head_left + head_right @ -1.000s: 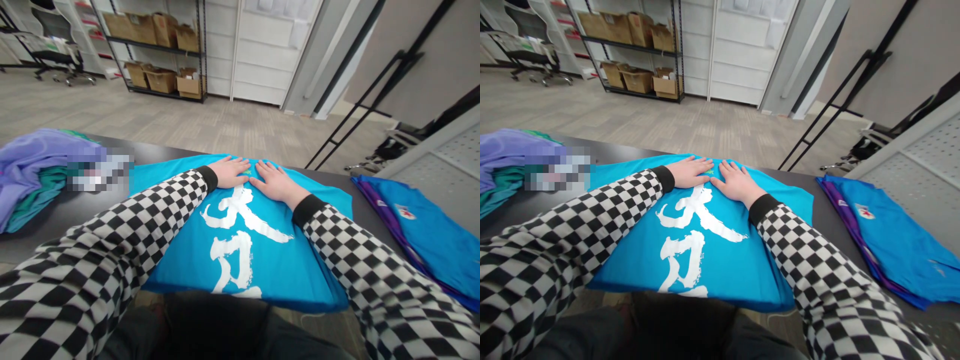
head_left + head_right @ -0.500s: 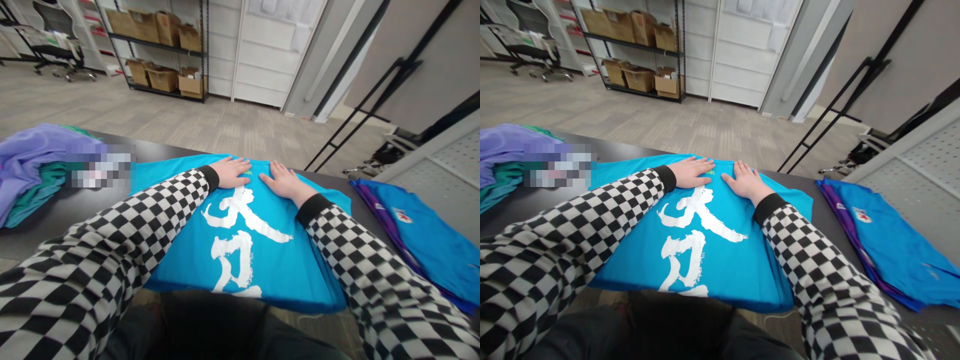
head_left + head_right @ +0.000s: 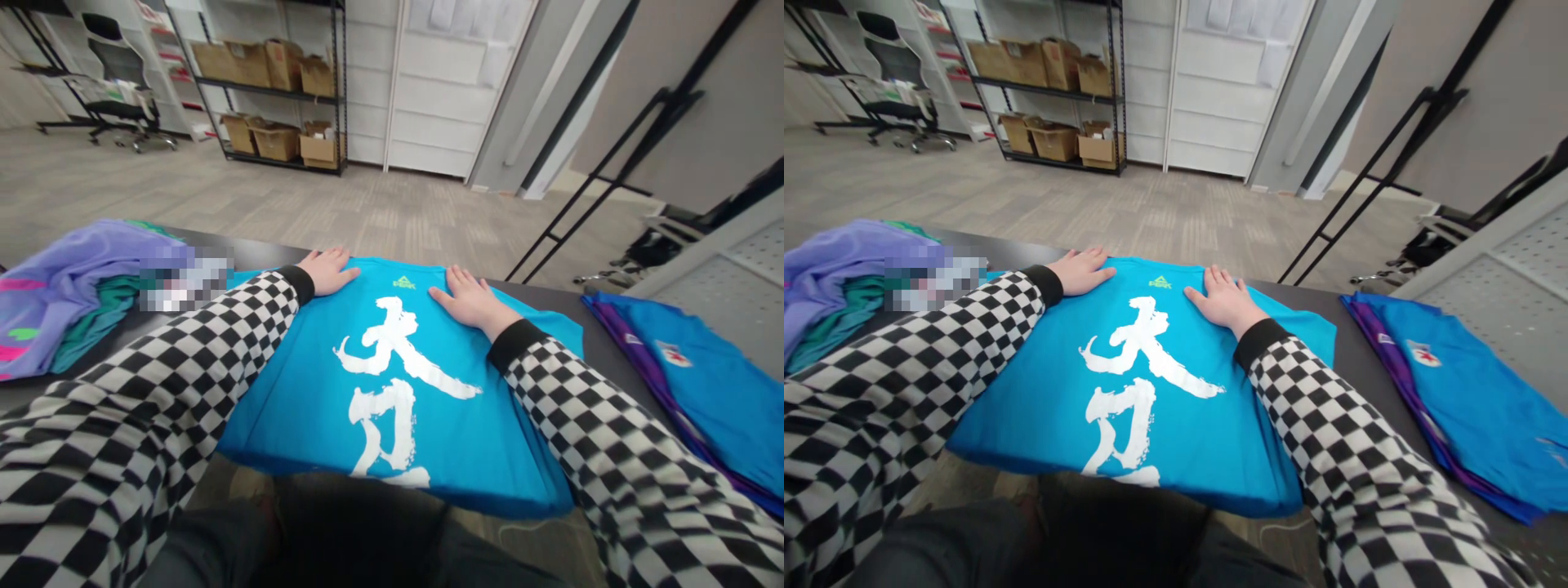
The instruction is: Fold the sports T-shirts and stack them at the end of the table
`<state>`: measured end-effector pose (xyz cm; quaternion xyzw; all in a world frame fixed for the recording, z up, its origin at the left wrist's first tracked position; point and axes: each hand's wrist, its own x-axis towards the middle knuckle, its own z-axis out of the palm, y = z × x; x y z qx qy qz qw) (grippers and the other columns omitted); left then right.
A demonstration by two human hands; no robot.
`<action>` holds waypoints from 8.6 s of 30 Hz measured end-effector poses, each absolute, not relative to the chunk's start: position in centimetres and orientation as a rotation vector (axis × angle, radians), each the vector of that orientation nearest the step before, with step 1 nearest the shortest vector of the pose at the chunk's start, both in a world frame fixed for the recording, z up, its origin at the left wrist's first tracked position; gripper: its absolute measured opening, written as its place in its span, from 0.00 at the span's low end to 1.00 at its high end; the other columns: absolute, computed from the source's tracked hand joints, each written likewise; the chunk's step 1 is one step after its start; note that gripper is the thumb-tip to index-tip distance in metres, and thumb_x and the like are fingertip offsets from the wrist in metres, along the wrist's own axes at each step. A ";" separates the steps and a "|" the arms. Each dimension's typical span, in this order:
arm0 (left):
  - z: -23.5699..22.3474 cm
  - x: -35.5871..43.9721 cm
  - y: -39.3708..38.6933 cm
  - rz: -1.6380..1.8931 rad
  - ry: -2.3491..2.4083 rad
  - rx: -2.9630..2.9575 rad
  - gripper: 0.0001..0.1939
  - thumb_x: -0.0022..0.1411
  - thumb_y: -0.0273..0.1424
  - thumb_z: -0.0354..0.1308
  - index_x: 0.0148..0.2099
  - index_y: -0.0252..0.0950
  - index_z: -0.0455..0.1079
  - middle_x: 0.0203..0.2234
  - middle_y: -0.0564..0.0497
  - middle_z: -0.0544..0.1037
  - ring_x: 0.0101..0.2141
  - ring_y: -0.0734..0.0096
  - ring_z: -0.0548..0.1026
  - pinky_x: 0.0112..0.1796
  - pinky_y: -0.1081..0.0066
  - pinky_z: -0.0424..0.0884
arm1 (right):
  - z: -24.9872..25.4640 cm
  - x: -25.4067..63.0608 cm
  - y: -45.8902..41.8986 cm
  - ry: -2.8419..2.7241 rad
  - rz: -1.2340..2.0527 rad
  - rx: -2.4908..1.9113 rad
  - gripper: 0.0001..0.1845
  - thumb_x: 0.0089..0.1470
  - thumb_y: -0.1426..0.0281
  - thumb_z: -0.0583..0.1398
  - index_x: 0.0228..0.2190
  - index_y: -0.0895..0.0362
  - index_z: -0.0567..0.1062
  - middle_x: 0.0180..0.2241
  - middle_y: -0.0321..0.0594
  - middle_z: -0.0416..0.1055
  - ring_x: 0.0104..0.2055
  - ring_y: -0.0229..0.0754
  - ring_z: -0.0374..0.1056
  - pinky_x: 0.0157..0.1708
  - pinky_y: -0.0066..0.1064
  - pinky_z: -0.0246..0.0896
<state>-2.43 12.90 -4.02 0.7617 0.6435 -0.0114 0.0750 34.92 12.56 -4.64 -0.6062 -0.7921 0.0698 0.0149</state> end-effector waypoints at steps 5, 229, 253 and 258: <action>-4.4 -6.9 10.5 -0.060 2.091 2.258 0.46 0.81 0.56 0.33 0.87 0.32 0.44 0.85 0.39 0.45 0.83 0.47 0.46 0.78 0.46 0.46 | -4.7 34.8 12.6 -2.460 0.216 -1.877 0.58 0.70 0.32 0.41 0.83 0.58 0.48 0.84 0.50 0.40 0.86 0.64 0.39 0.82 0.64 0.35; -3.6 -0.9 -11.8 0.232 1.865 2.363 0.44 0.78 0.59 0.47 0.82 0.35 0.63 0.81 0.37 0.58 0.80 0.38 0.55 0.78 0.44 0.50 | -4.2 36.0 -10.7 -2.387 0.067 -1.840 0.45 0.76 0.42 0.46 0.79 0.55 0.62 0.83 0.49 0.51 0.84 0.69 0.44 0.80 0.68 0.41; -1.2 -1.3 -10.1 0.011 1.963 2.370 0.47 0.71 0.62 0.54 0.76 0.32 0.69 0.73 0.26 0.70 0.74 0.30 0.64 0.74 0.26 0.45 | -4.1 38.2 -9.3 -2.334 0.164 -2.029 0.57 0.71 0.34 0.49 0.81 0.60 0.56 0.84 0.56 0.44 0.85 0.68 0.41 0.81 0.63 0.40; -3.7 1.7 -12.6 0.221 1.899 2.438 0.40 0.81 0.50 0.44 0.83 0.32 0.59 0.82 0.33 0.57 0.81 0.40 0.53 0.76 0.36 0.50 | -4.9 37.2 -10.4 -2.341 0.044 -1.865 0.48 0.75 0.39 0.47 0.80 0.57 0.61 0.83 0.52 0.49 0.85 0.66 0.43 0.80 0.67 0.40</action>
